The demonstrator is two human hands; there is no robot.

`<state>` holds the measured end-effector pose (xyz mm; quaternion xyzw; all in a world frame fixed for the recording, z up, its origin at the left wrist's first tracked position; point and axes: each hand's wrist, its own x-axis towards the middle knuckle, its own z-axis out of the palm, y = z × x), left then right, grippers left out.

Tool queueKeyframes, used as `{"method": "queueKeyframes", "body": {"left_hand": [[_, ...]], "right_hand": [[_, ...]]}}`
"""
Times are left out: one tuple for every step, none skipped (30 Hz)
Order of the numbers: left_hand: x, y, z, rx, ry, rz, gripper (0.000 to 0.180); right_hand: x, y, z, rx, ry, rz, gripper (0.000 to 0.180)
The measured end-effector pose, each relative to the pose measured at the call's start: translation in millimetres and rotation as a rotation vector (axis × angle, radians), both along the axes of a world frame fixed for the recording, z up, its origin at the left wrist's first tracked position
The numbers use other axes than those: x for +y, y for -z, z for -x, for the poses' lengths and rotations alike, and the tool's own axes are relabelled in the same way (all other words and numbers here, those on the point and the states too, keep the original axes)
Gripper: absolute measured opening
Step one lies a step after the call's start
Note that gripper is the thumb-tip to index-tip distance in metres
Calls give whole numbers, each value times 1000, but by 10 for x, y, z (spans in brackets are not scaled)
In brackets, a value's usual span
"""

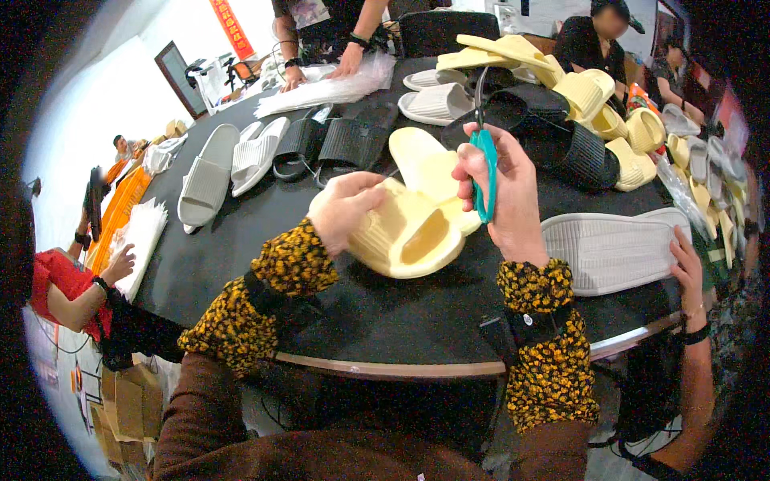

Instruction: Trimming excess material and threads from finished slide sandals using small snips.

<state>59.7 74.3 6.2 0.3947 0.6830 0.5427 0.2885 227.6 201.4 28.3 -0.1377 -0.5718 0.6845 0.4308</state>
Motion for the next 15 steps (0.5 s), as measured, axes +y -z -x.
{"method": "queueKeyframes", "body": {"left_hand": [[97,5,-46,6,15,-1,33],[190,8,-96,13,30,-2,32],[295,46,-167,7,43,-78,32],[404,96,-226,2,56,-154,32],[573,127,-264,136,109,-132,32],[702,132,-409,64,46,-139,30],[798,124,-500,28,73,-172,30],[873,103,-560,-4,98,-207,30],[951,93,-588,-2,103,-208,30],[1027,68,-605,17,169,-215,29],[1108,46,-634,35,238,-221,28],[1182,33,-685,-116,299,-373,23],[1252,18,-724,-123,332,-357,23],[1286,-66,-799,-133,368,-340,24],[1320,-81,-793,-134,377,-337,24]], "right_hand": [[-14,-39,-21,25,-11,-1,33],[-35,-82,-43,51,-22,-3,33],[-58,-114,-58,106,-48,18,33],[-46,-122,-70,132,-46,5,34],[-30,-178,-147,163,-23,0,34],[-6,-181,-174,196,-13,5,34],[45,-159,-202,231,0,-15,34],[67,-164,-215,233,4,-17,34],[87,-172,-225,255,43,-23,39],[105,-179,-234,278,82,-30,45],[120,-184,-236,308,91,-8,46],[130,-184,-237,310,98,-9,46],[138,-180,-238,339,99,-6,46],[161,-173,-259,366,103,-3,46],[183,-153,-271,376,111,-17,45]]}}
